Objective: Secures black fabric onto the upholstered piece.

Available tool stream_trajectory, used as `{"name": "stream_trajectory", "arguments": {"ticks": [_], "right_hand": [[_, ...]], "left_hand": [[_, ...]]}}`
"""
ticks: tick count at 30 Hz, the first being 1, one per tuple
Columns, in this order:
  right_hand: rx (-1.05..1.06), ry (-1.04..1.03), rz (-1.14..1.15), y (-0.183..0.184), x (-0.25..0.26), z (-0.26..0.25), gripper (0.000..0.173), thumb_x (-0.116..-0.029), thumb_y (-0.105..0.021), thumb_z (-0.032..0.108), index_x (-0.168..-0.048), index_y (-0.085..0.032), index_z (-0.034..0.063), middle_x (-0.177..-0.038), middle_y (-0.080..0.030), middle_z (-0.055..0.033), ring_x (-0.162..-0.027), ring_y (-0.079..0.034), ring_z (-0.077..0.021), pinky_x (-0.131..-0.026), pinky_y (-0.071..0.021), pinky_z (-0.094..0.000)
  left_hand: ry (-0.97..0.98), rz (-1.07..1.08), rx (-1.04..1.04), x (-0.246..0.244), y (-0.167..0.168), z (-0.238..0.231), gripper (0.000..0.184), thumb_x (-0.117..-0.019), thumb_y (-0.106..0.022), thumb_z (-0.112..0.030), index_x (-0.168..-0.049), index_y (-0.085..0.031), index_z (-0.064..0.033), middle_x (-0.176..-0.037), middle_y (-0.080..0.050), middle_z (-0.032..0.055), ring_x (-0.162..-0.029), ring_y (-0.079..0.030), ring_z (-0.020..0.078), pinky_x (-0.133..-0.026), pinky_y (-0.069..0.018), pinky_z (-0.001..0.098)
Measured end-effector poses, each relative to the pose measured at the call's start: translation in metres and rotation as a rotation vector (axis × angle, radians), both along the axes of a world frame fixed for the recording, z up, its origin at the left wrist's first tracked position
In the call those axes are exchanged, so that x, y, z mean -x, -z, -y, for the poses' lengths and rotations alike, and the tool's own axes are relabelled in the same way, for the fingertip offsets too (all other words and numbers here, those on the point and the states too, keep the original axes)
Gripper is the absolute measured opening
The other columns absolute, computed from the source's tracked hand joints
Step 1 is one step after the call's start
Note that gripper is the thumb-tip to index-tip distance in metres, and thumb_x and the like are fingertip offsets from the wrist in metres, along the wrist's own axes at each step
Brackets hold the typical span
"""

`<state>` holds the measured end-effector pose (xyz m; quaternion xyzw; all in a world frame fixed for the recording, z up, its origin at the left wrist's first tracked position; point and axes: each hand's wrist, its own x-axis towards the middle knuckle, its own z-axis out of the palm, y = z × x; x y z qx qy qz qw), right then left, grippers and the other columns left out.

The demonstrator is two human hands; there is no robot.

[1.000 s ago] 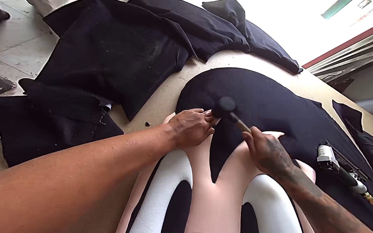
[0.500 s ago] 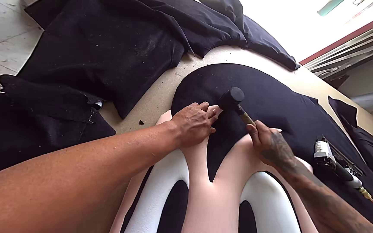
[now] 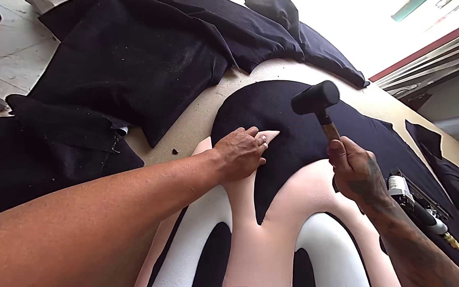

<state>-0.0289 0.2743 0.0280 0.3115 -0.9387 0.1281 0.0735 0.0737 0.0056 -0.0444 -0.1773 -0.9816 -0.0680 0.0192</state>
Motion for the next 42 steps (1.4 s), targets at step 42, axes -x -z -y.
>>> {"name": "stream_trajectory", "arguments": {"ticks": [42], "right_hand": [[0.021, -0.049, 0.009, -0.024, -0.004, 0.007, 0.059, -0.1049, -0.024, 0.064, -0.084, -0.055, 0.0179, -0.054, -0.044, 0.0023, -0.043, -0.047, -0.0172, -0.038, -0.0372, -0.0400]], "left_hand": [[-0.051, 0.091, -0.003, 0.002, -0.012, -0.007, 0.053, -0.1060, -0.040, -0.048, -0.138, -0.064, -0.0140, -0.144, -0.061, 0.0030, -0.125, -0.056, 0.0284, -0.095, -0.0485, 0.0437]]}}
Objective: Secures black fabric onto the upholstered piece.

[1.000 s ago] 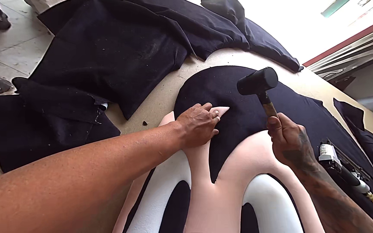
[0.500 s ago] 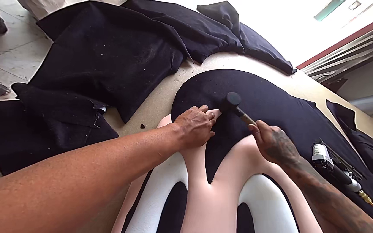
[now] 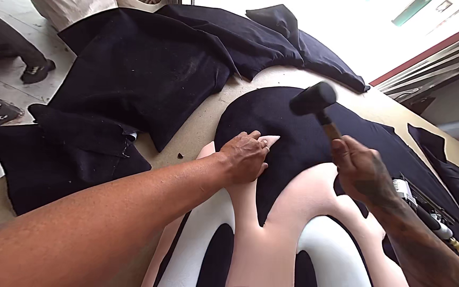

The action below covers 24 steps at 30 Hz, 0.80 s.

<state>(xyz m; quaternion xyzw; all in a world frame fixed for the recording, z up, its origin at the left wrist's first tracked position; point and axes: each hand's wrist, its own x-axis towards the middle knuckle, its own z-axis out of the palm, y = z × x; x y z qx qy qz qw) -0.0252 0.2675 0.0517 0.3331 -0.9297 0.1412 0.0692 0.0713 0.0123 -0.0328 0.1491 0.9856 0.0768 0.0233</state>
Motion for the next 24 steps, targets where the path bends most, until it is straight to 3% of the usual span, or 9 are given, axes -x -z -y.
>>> {"name": "stream_trajectory", "arguments": {"ticks": [3, 5, 7, 11, 13, 16, 18, 21, 24], "right_hand": [[0.086, 0.036, 0.054, 0.014, -0.009, -0.002, 0.060, -0.1062, -0.025, 0.062, -0.091, -0.059, 0.0134, -0.059, -0.050, -0.0014, -0.047, -0.052, -0.0204, -0.041, -0.0436, -0.0436], [-0.192, 0.062, 0.107, 0.039, -0.009, -0.003, 0.060, -0.1071, -0.025, 0.058, -0.091, -0.059, 0.0111, -0.061, -0.054, -0.0057, -0.055, -0.061, -0.0271, -0.049, -0.0500, -0.0492], [-0.320, 0.020, 0.075, 0.038, -0.001, -0.001, 0.061, -0.1052, -0.023, 0.063, -0.086, -0.056, 0.0163, -0.058, -0.051, -0.0014, -0.054, -0.059, -0.0228, -0.048, -0.0485, -0.0455], [0.017, 0.012, -0.001, -0.002, -0.003, 0.000, 0.062, -0.1040, -0.023, 0.066, -0.086, -0.056, 0.0177, -0.055, -0.047, 0.0020, -0.045, -0.050, -0.0172, -0.039, -0.0395, -0.0412], [0.118, 0.052, -0.005, -0.002, -0.008, 0.001, 0.061, -0.1044, -0.025, 0.066, -0.088, -0.057, 0.0170, -0.057, -0.048, 0.0016, -0.046, -0.050, -0.0171, -0.040, -0.0403, -0.0407], [-0.197, 0.126, 0.107, 0.037, -0.013, 0.001, 0.058, -0.1077, -0.027, 0.056, -0.092, -0.058, 0.0099, -0.063, -0.056, -0.0079, -0.058, -0.062, -0.0293, -0.051, -0.0509, -0.0515], [-0.306, 0.086, 0.077, 0.036, -0.004, 0.003, 0.059, -0.1063, -0.026, 0.060, -0.087, -0.057, 0.0141, -0.060, -0.053, -0.0036, -0.056, -0.061, -0.0252, -0.049, -0.0493, -0.0475], [-0.012, 0.044, 0.028, 0.000, -0.005, 0.006, 0.063, -0.1044, -0.024, 0.066, -0.087, -0.058, 0.0152, -0.057, -0.049, -0.0007, -0.047, -0.053, -0.0206, -0.041, -0.0422, -0.0449], [0.231, 0.067, 0.063, -0.019, -0.013, 0.005, 0.061, -0.1054, -0.024, 0.065, -0.092, -0.058, 0.0163, -0.059, -0.048, 0.0010, -0.046, -0.050, -0.0174, -0.040, -0.0420, -0.0406]], "left_hand": [[0.005, -0.007, 0.001, 0.000, 0.000, 0.001, 0.053, -0.1057, -0.040, -0.048, -0.138, -0.064, -0.0142, -0.141, -0.062, 0.0024, -0.124, -0.056, 0.0279, -0.093, -0.0489, 0.0431], [0.009, -0.016, 0.007, 0.001, 0.000, 0.000, 0.052, -0.1053, -0.041, -0.049, -0.137, -0.065, -0.0151, -0.140, -0.063, 0.0025, -0.121, -0.057, 0.0279, -0.092, -0.0485, 0.0430], [0.001, -0.011, 0.011, 0.001, -0.002, -0.001, 0.052, -0.1050, -0.041, -0.050, -0.136, -0.065, -0.0156, -0.140, -0.062, 0.0028, -0.122, -0.056, 0.0281, -0.093, -0.0486, 0.0435], [-0.006, -0.002, -0.002, 0.000, -0.002, 0.000, 0.053, -0.1054, -0.040, -0.048, -0.138, -0.064, -0.0137, -0.145, -0.060, 0.0030, -0.127, -0.055, 0.0283, -0.096, -0.0484, 0.0439], [-0.002, 0.005, 0.009, 0.001, -0.002, 0.000, 0.054, -0.1055, -0.039, -0.048, -0.139, -0.063, -0.0137, -0.144, -0.061, 0.0024, -0.127, -0.055, 0.0283, -0.095, -0.0482, 0.0438], [0.003, -0.008, 0.015, 0.000, -0.001, -0.001, 0.052, -0.1046, -0.041, -0.049, -0.135, -0.066, -0.0141, -0.141, -0.062, 0.0028, -0.123, -0.057, 0.0285, -0.092, -0.0487, 0.0438], [-0.002, -0.001, 0.010, 0.001, -0.003, -0.001, 0.052, -0.1048, -0.041, -0.049, -0.136, -0.066, -0.0146, -0.142, -0.061, 0.0027, -0.123, -0.056, 0.0282, -0.093, -0.0488, 0.0437], [-0.005, 0.001, 0.007, 0.000, -0.002, -0.001, 0.053, -0.1049, -0.041, -0.048, -0.137, -0.065, -0.0137, -0.144, -0.060, 0.0029, -0.125, -0.056, 0.0283, -0.094, -0.0487, 0.0436], [-0.005, -0.004, 0.005, -0.001, -0.003, -0.002, 0.053, -0.1050, -0.040, -0.048, -0.137, -0.065, -0.0133, -0.142, -0.062, 0.0028, -0.125, -0.056, 0.0282, -0.093, -0.0485, 0.0432]]}}
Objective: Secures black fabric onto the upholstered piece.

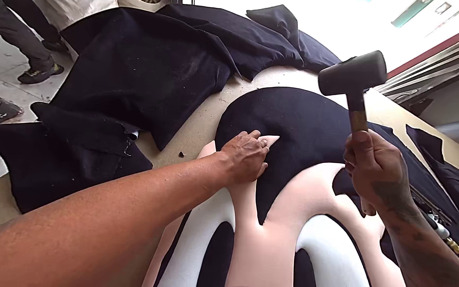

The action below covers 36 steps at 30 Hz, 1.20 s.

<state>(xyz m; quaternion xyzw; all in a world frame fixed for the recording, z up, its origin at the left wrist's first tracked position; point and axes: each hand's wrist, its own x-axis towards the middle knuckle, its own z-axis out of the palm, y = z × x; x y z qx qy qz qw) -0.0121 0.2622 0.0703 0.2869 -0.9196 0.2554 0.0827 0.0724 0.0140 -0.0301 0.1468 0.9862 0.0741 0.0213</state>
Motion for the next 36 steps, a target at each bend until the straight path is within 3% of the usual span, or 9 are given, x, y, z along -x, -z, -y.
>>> {"name": "stream_trajectory", "arguments": {"ticks": [3, 6, 15, 22, 27, 30, 32, 34, 36], "right_hand": [[-0.230, 0.018, 0.019, 0.045, -0.009, -0.002, 0.050, -0.1098, -0.031, 0.045, -0.094, -0.061, 0.0071, -0.067, -0.056, -0.0090, -0.056, -0.059, -0.0278, -0.049, -0.0494, -0.0500], [-0.543, 0.009, 0.085, 0.051, 0.005, 0.002, 0.059, -0.1068, -0.028, 0.059, -0.087, -0.059, 0.0128, -0.062, -0.056, -0.0058, -0.058, -0.062, -0.0265, -0.051, -0.0506, -0.0492], [0.110, 0.038, 0.052, -0.011, -0.011, -0.008, 0.062, -0.1027, -0.027, 0.070, -0.090, -0.058, 0.0182, -0.057, -0.046, 0.0016, -0.043, -0.047, -0.0164, -0.037, -0.0413, -0.0372], [-0.528, 0.096, 0.090, 0.067, -0.004, -0.006, 0.058, -0.1079, -0.029, 0.057, -0.091, -0.061, 0.0105, -0.065, -0.059, -0.0086, -0.063, -0.065, -0.0301, -0.056, -0.0526, -0.0520], [-0.249, 0.052, -0.086, 0.016, -0.005, -0.011, 0.063, -0.1043, -0.024, 0.065, -0.084, -0.056, 0.0158, -0.055, -0.047, 0.0000, -0.046, -0.051, -0.0195, -0.040, -0.0397, -0.0430], [-0.119, 0.081, -0.086, 0.016, -0.009, -0.007, 0.062, -0.1047, -0.025, 0.065, -0.090, -0.058, 0.0148, -0.059, -0.050, -0.0008, -0.047, -0.052, -0.0194, -0.041, -0.0422, -0.0433], [-0.296, 0.075, 0.006, 0.048, -0.015, 0.000, 0.053, -0.1092, -0.032, 0.049, -0.096, -0.061, 0.0073, -0.067, -0.058, -0.0102, -0.058, -0.062, -0.0293, -0.050, -0.0510, -0.0518], [-0.524, 0.068, 0.055, 0.060, -0.011, 0.007, 0.055, -0.1078, -0.031, 0.055, -0.090, -0.059, 0.0111, -0.064, -0.058, -0.0076, -0.060, -0.064, -0.0284, -0.053, -0.0525, -0.0498], [-0.446, 0.024, 0.007, 0.042, -0.008, 0.009, 0.060, -0.1063, -0.028, 0.061, -0.086, -0.058, 0.0134, -0.058, -0.052, -0.0042, -0.052, -0.058, -0.0246, -0.045, -0.0468, -0.0462]], "left_hand": [[-0.004, 0.009, 0.001, 0.001, 0.000, 0.001, 0.052, -0.1044, -0.042, -0.048, -0.136, -0.065, -0.0142, -0.141, -0.063, 0.0024, -0.124, -0.056, 0.0282, -0.093, -0.0486, 0.0436], [-0.013, 0.016, 0.013, 0.004, -0.002, 0.000, 0.051, -0.1031, -0.043, -0.050, -0.133, -0.067, -0.0159, -0.140, -0.062, 0.0011, -0.122, -0.057, 0.0274, -0.093, -0.0489, 0.0433], [-0.013, 0.006, 0.016, 0.002, -0.001, -0.001, 0.053, -0.1037, -0.041, -0.049, -0.137, -0.065, -0.0155, -0.140, -0.063, 0.0012, -0.123, -0.056, 0.0274, -0.092, -0.0489, 0.0428], [-0.014, 0.018, 0.003, 0.001, -0.002, -0.002, 0.053, -0.1038, -0.042, -0.048, -0.138, -0.065, -0.0138, -0.144, -0.061, 0.0029, -0.124, -0.056, 0.0285, -0.095, -0.0482, 0.0440], [-0.014, 0.001, 0.002, 0.000, 0.002, 0.000, 0.053, -0.1035, -0.041, -0.049, -0.136, -0.066, -0.0141, -0.144, -0.061, 0.0021, -0.124, -0.056, 0.0276, -0.093, -0.0485, 0.0428], [-0.015, 0.004, 0.014, 0.000, 0.001, -0.001, 0.055, -0.1037, -0.040, -0.049, -0.138, -0.064, -0.0143, -0.145, -0.060, 0.0021, -0.126, -0.056, 0.0281, -0.093, -0.0484, 0.0433], [-0.020, -0.005, 0.005, 0.000, 0.003, -0.002, 0.053, -0.1028, -0.042, -0.049, -0.136, -0.066, -0.0154, -0.143, -0.062, 0.0010, -0.123, -0.057, 0.0275, -0.092, -0.0488, 0.0427], [-0.023, -0.011, 0.000, 0.001, 0.002, -0.004, 0.052, -0.1018, -0.043, -0.049, -0.132, -0.068, -0.0158, -0.142, -0.062, 0.0002, -0.121, -0.056, 0.0269, -0.091, -0.0478, 0.0426], [-0.029, 0.008, -0.003, 0.001, 0.001, -0.002, 0.052, -0.1024, -0.043, -0.049, -0.134, -0.067, -0.0149, -0.143, -0.061, 0.0014, -0.124, -0.056, 0.0276, -0.094, -0.0484, 0.0435]]}}
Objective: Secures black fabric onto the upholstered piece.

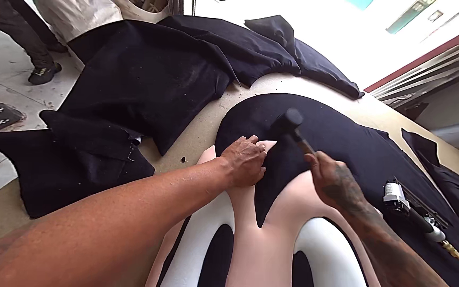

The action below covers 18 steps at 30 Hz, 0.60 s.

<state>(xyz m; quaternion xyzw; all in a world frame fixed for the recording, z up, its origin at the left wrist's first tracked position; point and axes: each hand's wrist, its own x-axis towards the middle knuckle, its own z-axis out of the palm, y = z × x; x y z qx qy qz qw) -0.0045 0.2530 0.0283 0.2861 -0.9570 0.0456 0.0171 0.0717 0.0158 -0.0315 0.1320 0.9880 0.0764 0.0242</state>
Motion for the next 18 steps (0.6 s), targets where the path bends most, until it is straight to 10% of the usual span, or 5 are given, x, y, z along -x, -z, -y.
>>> {"name": "stream_trajectory", "arguments": {"ticks": [6, 9, 11, 18], "right_hand": [[0.460, 0.018, -0.066, -0.055, -0.012, -0.006, 0.060, -0.1042, -0.027, 0.067, -0.091, -0.057, 0.0171, -0.058, -0.047, 0.0012, -0.045, -0.049, -0.0176, -0.039, -0.0411, -0.0409], [0.212, 0.036, -0.053, 0.000, -0.019, -0.007, 0.047, -0.1095, -0.035, 0.041, -0.097, -0.062, 0.0056, -0.070, -0.058, -0.0109, -0.057, -0.061, -0.0297, -0.049, -0.0508, -0.0507], [-0.090, 0.104, 0.044, 0.012, -0.013, -0.005, 0.057, -0.1077, -0.030, 0.055, -0.093, -0.061, 0.0100, -0.070, -0.062, -0.0105, -0.068, -0.067, -0.0318, -0.060, -0.0543, -0.0527], [0.229, 0.051, -0.102, -0.047, -0.013, -0.011, 0.061, -0.1044, -0.023, 0.065, -0.086, -0.056, 0.0173, -0.055, -0.047, 0.0025, -0.046, -0.051, -0.0160, -0.040, -0.0400, -0.0393]], "left_hand": [[0.009, -0.015, 0.004, -0.002, 0.002, 0.001, 0.054, -0.1031, -0.041, -0.049, -0.138, -0.065, -0.0143, -0.143, -0.061, 0.0023, -0.124, -0.056, 0.0273, -0.094, -0.0478, 0.0422], [0.002, -0.015, 0.002, -0.002, 0.002, -0.002, 0.053, -0.1026, -0.042, -0.048, -0.136, -0.066, -0.0145, -0.143, -0.062, 0.0023, -0.123, -0.056, 0.0276, -0.093, -0.0481, 0.0431], [-0.006, -0.041, -0.013, -0.002, 0.002, -0.004, 0.051, -0.1013, -0.044, -0.047, -0.131, -0.068, -0.0137, -0.140, -0.063, 0.0030, -0.123, -0.056, 0.0286, -0.092, -0.0486, 0.0452], [-0.015, -0.095, -0.072, -0.012, 0.012, 0.002, 0.055, -0.1025, -0.042, -0.048, -0.144, -0.061, -0.0174, -0.151, -0.056, -0.0004, -0.128, -0.055, 0.0249, -0.100, -0.0457, 0.0416]]}}
